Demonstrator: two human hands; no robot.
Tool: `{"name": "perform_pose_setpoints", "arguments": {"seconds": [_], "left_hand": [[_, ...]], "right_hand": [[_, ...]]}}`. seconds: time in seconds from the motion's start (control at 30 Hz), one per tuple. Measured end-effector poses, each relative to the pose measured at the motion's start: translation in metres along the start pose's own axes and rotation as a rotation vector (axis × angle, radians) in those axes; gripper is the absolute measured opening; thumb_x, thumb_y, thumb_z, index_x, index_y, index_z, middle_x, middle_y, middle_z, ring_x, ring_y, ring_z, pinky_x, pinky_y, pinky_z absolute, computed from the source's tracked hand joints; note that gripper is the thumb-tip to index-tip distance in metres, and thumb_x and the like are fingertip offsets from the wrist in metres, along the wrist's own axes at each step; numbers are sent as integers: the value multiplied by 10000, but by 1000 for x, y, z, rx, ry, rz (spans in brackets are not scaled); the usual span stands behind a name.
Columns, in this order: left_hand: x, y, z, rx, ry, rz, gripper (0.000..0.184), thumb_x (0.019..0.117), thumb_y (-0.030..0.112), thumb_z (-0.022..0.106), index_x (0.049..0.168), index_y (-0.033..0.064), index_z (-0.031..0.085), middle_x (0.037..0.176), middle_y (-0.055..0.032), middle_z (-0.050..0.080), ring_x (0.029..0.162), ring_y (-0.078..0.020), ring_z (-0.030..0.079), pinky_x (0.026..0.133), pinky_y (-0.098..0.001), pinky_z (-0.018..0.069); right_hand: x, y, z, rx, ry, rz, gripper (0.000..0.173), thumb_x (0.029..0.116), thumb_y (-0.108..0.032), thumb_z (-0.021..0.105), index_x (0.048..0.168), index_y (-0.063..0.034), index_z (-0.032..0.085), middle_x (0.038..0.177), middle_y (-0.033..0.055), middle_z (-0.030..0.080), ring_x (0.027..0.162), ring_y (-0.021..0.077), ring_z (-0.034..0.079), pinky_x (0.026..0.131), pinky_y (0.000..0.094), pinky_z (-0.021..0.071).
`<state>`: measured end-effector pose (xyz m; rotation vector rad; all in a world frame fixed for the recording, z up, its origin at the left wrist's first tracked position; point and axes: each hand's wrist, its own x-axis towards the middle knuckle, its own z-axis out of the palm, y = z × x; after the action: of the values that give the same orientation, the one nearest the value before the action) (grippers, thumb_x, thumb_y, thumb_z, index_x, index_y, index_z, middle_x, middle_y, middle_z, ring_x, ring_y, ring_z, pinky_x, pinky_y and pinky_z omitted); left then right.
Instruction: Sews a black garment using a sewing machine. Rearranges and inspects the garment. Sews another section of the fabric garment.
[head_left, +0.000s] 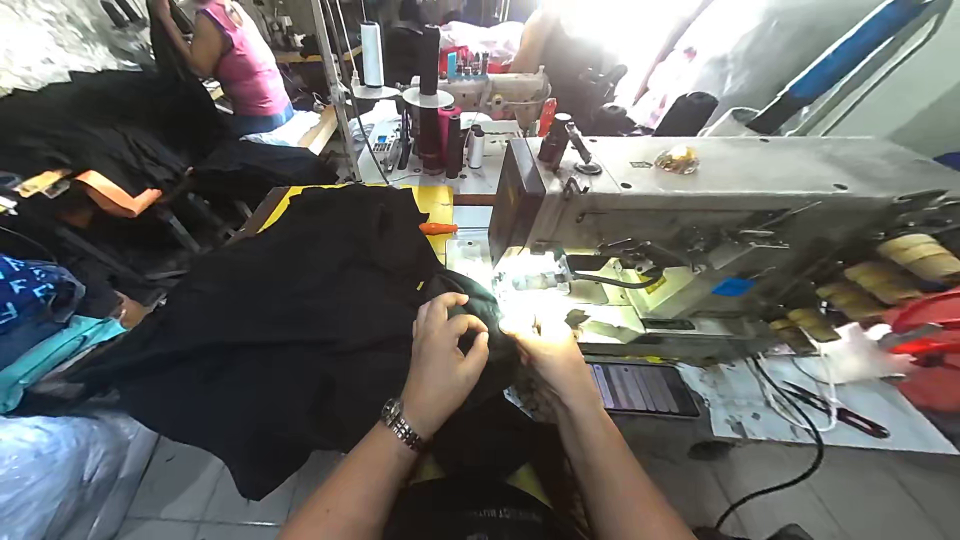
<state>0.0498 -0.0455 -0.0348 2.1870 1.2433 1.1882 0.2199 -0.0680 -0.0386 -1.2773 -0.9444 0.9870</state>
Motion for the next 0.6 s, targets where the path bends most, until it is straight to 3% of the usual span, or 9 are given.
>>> {"name": "perform_pose_setpoints", "arguments": {"seconds": [0.27,0.47,0.6], "left_hand": [[2,-2,9,47,-22,-50,152,892,284,655,825,183,746,1312,-23,633,1257,-222,545,1017,-457,457],[8,-2,19,66,-14,-48,140,850,250,664,739,168,685,1232,-6,659,1192,-192,580,966,-432,484],[12,-4,26,79,-9,-17,140,812,218,669,695,158,621,1156,-9,671,1139,-190,598,931,-410,490]], "right_hand": [[-8,-1,4,64,-22,14,169,892,-31,724,766,-58,616,562,-9,550,419,60,460,417,200,412],[-7,2,2,-212,-15,-155,149,883,-140,745,745,-110,696,637,-47,629,539,23,542,512,214,447],[-7,5,3,-196,6,-190,135,876,-127,737,745,-117,705,643,-52,643,539,15,551,511,198,454]]}}
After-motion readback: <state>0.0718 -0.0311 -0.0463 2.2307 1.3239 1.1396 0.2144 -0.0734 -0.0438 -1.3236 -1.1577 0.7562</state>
